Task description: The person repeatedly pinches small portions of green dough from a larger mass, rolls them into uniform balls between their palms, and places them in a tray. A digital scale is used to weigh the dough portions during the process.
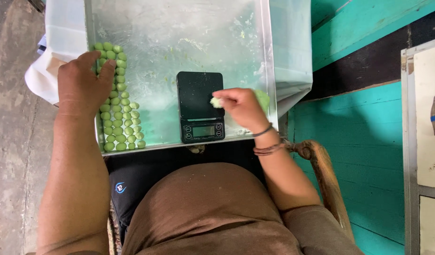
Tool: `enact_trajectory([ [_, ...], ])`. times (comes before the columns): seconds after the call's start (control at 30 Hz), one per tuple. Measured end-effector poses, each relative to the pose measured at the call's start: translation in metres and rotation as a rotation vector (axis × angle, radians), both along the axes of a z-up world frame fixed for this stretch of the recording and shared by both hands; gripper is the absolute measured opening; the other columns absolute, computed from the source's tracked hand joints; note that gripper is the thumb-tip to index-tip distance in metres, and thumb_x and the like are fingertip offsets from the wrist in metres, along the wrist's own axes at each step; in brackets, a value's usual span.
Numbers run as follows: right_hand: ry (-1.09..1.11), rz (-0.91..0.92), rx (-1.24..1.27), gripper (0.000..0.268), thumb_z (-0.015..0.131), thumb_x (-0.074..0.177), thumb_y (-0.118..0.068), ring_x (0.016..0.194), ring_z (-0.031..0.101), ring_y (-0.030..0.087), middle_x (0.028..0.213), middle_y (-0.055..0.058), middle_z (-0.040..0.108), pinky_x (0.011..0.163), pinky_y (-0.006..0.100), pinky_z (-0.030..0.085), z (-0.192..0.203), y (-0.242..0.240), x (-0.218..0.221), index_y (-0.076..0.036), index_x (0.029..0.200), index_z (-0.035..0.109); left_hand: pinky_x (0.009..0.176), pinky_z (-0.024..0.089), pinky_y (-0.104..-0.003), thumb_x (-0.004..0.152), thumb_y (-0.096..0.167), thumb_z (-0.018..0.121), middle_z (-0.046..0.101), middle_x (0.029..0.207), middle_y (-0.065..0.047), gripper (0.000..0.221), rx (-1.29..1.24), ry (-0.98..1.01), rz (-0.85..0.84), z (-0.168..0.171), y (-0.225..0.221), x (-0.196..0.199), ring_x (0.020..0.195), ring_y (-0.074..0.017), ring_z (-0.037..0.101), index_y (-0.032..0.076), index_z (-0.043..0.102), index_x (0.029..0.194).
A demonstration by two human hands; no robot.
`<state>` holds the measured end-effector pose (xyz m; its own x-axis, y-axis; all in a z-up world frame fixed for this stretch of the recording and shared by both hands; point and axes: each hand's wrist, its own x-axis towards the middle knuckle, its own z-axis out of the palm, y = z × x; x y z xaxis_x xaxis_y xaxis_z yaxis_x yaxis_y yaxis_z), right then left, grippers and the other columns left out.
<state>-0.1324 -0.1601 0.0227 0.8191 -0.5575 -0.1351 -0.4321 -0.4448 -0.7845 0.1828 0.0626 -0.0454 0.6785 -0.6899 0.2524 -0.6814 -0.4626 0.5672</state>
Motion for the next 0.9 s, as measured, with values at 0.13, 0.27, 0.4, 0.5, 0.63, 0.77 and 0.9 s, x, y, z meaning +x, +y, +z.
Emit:
enact_trajectory([
  [0.13, -0.022, -0.006, -0.132, 0.023, 0.062, 0.093, -0.003, 0.097, 0.077, 0.020, 0.111, 0.009, 0.075, 0.087, 0.028, 0.064, -0.052, 0.004, 0.012, -0.011, 0.111, 0.075, 0.080, 0.055, -0.055, 0.113, 0.038, 0.067, 0.076, 0.094, -0.024, 0.047, 0.074, 0.097, 0.037, 0.011, 0.000, -0.003, 0.091, -0.0450, 0.068, -0.003, 0.071, 0.137],
  [0.27, -0.131, 0.038, -0.446, 0.009, 0.078, 0.088, -0.011, 0.092, 0.062, 0.019, 0.090, -0.003, 0.077, 0.083, 0.033, 0.050, -0.073, -0.002, 0.011, -0.017, 0.093, 0.081, 0.078, 0.055, -0.054, 0.113, 0.036, 0.068, 0.075, 0.085, -0.021, 0.045, 0.052, 0.066, 0.022, 0.012, -0.001, -0.004, 0.086, -0.0438, 0.068, -0.004, 0.072, 0.135],
  [0.4, -0.137, 0.124, -0.503, 0.022, 0.066, 0.092, 0.002, 0.095, 0.058, 0.025, 0.098, 0.003, 0.065, 0.087, 0.035, 0.052, -0.076, -0.003, 0.003, -0.009, 0.106, 0.079, 0.079, 0.055, -0.056, 0.112, 0.034, 0.069, 0.076, 0.100, -0.025, 0.044, 0.042, 0.072, 0.029, 0.015, -0.001, -0.006, 0.091, -0.0455, 0.067, -0.004, 0.072, 0.134],
  [0.5, -0.070, 0.139, -0.416, 0.030, 0.060, 0.095, 0.002, 0.098, 0.064, 0.026, 0.111, 0.007, 0.077, 0.094, 0.037, 0.053, -0.066, -0.002, -0.002, -0.008, 0.121, 0.073, 0.076, 0.055, -0.054, 0.112, 0.036, 0.067, 0.075, 0.096, -0.023, 0.045, 0.070, 0.124, 0.042, 0.020, -0.002, -0.008, 0.087, -0.0424, 0.067, -0.002, 0.070, 0.136],
  [0.63, -0.057, 0.049, -0.405, 0.041, 0.066, 0.092, -0.001, 0.105, 0.058, 0.025, 0.103, 0.003, 0.076, 0.092, 0.040, 0.054, -0.052, 0.000, -0.006, -0.012, 0.132, 0.065, 0.073, 0.056, -0.053, 0.112, 0.035, 0.069, 0.073, 0.081, -0.021, 0.045, 0.038, 0.086, 0.025, 0.011, 0.000, -0.004, 0.078, -0.0405, 0.068, -0.003, 0.072, 0.135],
  [0.77, -0.085, 0.160, -0.487, 0.028, 0.078, 0.086, -0.006, 0.096, 0.059, 0.029, 0.104, 0.007, 0.073, 0.084, 0.040, 0.053, -0.064, 0.001, -0.002, -0.009, 0.113, 0.076, 0.077, 0.056, -0.051, 0.111, 0.026, 0.072, 0.075, 0.099, -0.022, 0.038, -0.040, -0.054, -0.026, -0.002, -0.001, 0.001, 0.088, -0.0414, 0.070, -0.008, 0.073, 0.128],
  [0.9, -0.249, 0.142, -0.527, 0.017, 0.068, 0.091, 0.002, 0.086, 0.068, 0.025, 0.095, 0.007, 0.078, 0.087, 0.038, 0.052, -0.063, 0.001, 0.004, -0.005, 0.103, 0.078, 0.091, 0.061, -0.051, 0.105, 0.009, 0.082, 0.075, 0.117, -0.028, 0.026, -0.290, -0.355, -0.128, -0.021, -0.007, 0.005, 0.107, -0.0434, 0.072, -0.013, 0.075, 0.119],
])
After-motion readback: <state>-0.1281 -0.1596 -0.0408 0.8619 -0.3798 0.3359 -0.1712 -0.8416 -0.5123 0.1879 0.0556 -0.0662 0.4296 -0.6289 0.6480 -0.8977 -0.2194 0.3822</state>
